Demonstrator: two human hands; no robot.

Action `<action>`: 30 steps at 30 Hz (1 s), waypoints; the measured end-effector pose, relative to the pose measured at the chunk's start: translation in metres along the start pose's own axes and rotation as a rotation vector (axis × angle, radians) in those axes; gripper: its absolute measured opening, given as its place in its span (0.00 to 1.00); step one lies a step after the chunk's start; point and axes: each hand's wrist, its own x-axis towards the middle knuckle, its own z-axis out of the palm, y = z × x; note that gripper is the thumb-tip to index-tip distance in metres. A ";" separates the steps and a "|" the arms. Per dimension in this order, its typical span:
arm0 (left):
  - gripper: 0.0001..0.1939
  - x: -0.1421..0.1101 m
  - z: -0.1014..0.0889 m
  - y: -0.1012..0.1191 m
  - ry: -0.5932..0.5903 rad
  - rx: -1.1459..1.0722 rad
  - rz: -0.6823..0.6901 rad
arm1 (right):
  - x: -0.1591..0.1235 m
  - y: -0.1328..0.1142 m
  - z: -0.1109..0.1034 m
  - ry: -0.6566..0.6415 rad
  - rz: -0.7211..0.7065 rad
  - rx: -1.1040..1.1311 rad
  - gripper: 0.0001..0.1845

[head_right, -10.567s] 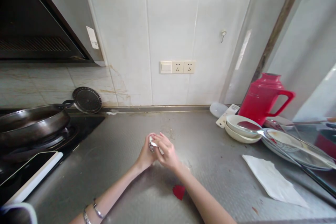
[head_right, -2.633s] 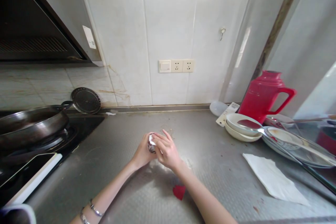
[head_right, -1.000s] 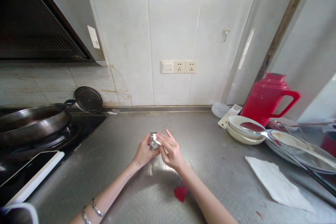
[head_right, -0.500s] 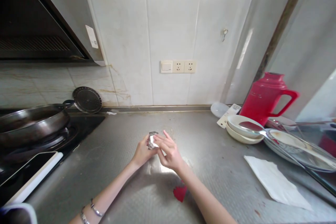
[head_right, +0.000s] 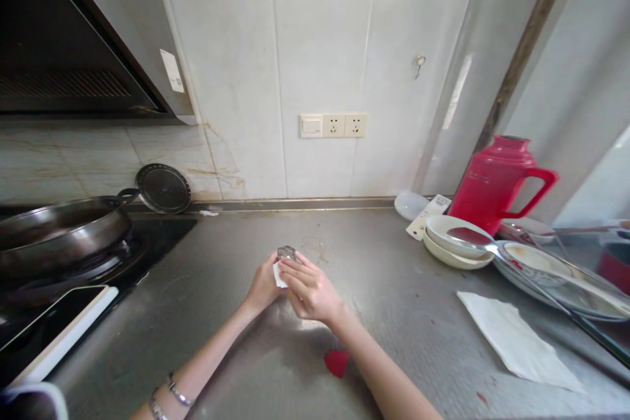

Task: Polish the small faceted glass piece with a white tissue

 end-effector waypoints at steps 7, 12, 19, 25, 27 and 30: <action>0.25 -0.001 0.004 0.005 -0.115 -0.247 -0.271 | -0.003 0.007 0.001 0.181 0.224 0.072 0.24; 0.27 0.000 0.003 0.002 -0.147 -0.297 -0.271 | -0.005 0.004 0.002 0.133 0.137 0.127 0.25; 0.21 -0.003 0.005 0.006 -0.161 -0.300 -0.284 | -0.001 0.010 0.002 0.196 0.491 0.284 0.18; 0.18 0.001 0.000 0.011 -0.158 -0.340 -0.318 | 0.006 0.012 -0.010 0.055 0.700 0.535 0.19; 0.20 0.003 -0.003 0.011 -0.160 -0.369 -0.337 | 0.007 0.012 -0.011 -0.017 0.657 0.634 0.26; 0.23 0.005 -0.006 0.008 -0.184 -0.382 -0.379 | 0.005 0.012 -0.005 -0.080 0.625 0.712 0.38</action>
